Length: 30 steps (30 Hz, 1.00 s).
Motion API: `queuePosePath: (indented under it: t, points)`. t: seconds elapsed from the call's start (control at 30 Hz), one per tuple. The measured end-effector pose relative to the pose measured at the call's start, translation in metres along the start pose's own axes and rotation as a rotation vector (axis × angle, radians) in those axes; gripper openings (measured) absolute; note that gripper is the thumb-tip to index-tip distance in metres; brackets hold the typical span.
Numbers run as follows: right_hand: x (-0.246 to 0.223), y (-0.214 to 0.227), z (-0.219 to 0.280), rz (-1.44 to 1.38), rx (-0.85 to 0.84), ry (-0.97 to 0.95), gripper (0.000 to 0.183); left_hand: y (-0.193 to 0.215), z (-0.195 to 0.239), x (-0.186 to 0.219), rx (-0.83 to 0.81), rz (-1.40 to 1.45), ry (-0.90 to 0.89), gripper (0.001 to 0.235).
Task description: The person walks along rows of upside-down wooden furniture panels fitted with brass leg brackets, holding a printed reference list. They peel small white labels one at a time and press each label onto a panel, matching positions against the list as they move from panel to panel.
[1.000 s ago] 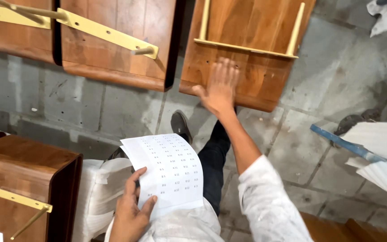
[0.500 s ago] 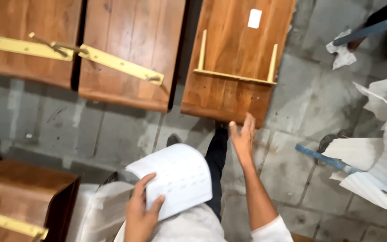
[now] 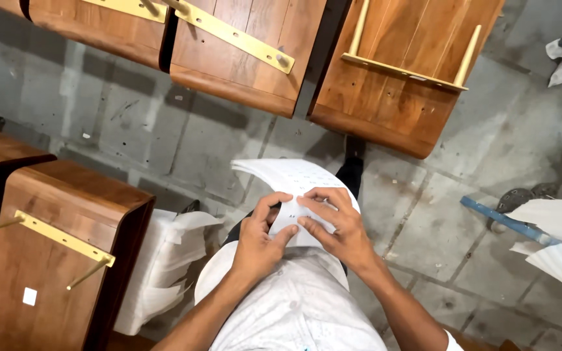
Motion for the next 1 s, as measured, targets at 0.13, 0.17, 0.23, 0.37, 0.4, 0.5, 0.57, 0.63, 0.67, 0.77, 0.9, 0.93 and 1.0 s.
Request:
queuePosePath:
  t: [0.13, 0.17, 0.23, 0.37, 0.4, 0.5, 0.57, 0.63, 0.67, 0.77, 0.9, 0.93, 1.0]
  points:
    - [-0.005, -0.01, 0.004, 0.019, 0.04, 0.057, 0.037, 0.004, 0.001, 0.003, 0.07, -0.218, -0.107, 0.045]
    - [-0.006, -0.012, 0.004, 0.025, 0.056, 0.063, 0.036, 0.004, 0.001, 0.004, 0.084, -0.257, -0.134, 0.042]
    - [-0.006, -0.015, 0.005, 0.032, 0.072, 0.05, 0.033, 0.006, 0.0, 0.003, 0.085, -0.266, -0.146, 0.042]
    - [0.006, -0.017, 0.015, -0.003, 0.096, -0.026, 0.023, 0.003, 0.0, -0.005, 0.061, -0.254, -0.084, 0.047]
    - [0.008, -0.015, 0.015, 0.016, 0.104, -0.03, 0.023, 0.003, 0.001, -0.005, 0.043, -0.243, -0.086, 0.047]
    - [0.019, -0.01, 0.011, -0.102, 0.027, -0.07, 0.018, 0.001, -0.002, -0.009, 0.046, -0.216, 0.001, 0.052]
    - [0.024, -0.011, 0.007, -0.243, -0.107, -0.088, 0.013, 0.003, -0.002, -0.011, 0.079, -0.251, 0.082, 0.056]
    - [0.051, -0.008, 0.011, -0.309, -0.133, -0.164, 0.011, 0.004, -0.001, -0.013, 0.091, -0.242, 0.13, 0.057]
    - [0.065, -0.007, 0.011, -0.379, -0.158, -0.231, 0.008, 0.004, -0.001, -0.013, 0.108, -0.236, 0.17, 0.058]
    - [0.113, 0.02, -0.033, -0.527, 0.037, -0.809, 0.017, 0.005, -0.001, -0.017, 0.138, -0.203, 0.213, 0.061]
    - [0.318, 0.07, -0.059, -0.249, 0.124, -0.538, 0.009, 0.005, 0.0, -0.024, 0.165, -0.176, 0.232, 0.063]
    - [0.336, 0.081, -0.069, -0.081, 0.172, -0.534, 0.008, 0.005, 0.002, -0.025, 0.183, -0.187, 0.266, 0.063]
    - [0.347, 0.096, -0.09, 0.086, 0.215, -0.527, 0.009, 0.006, 0.003, -0.032, 0.205, -0.198, 0.302, 0.064]
Point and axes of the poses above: each hand's wrist, its own z-axis away from the middle knuckle, its own y-axis out of the back of the hand, x = y × z, the point moved 1 cm from there along -z, towards the middle knuckle, and after that the axes turned 11 degrees about x, right-handed, at the moved point
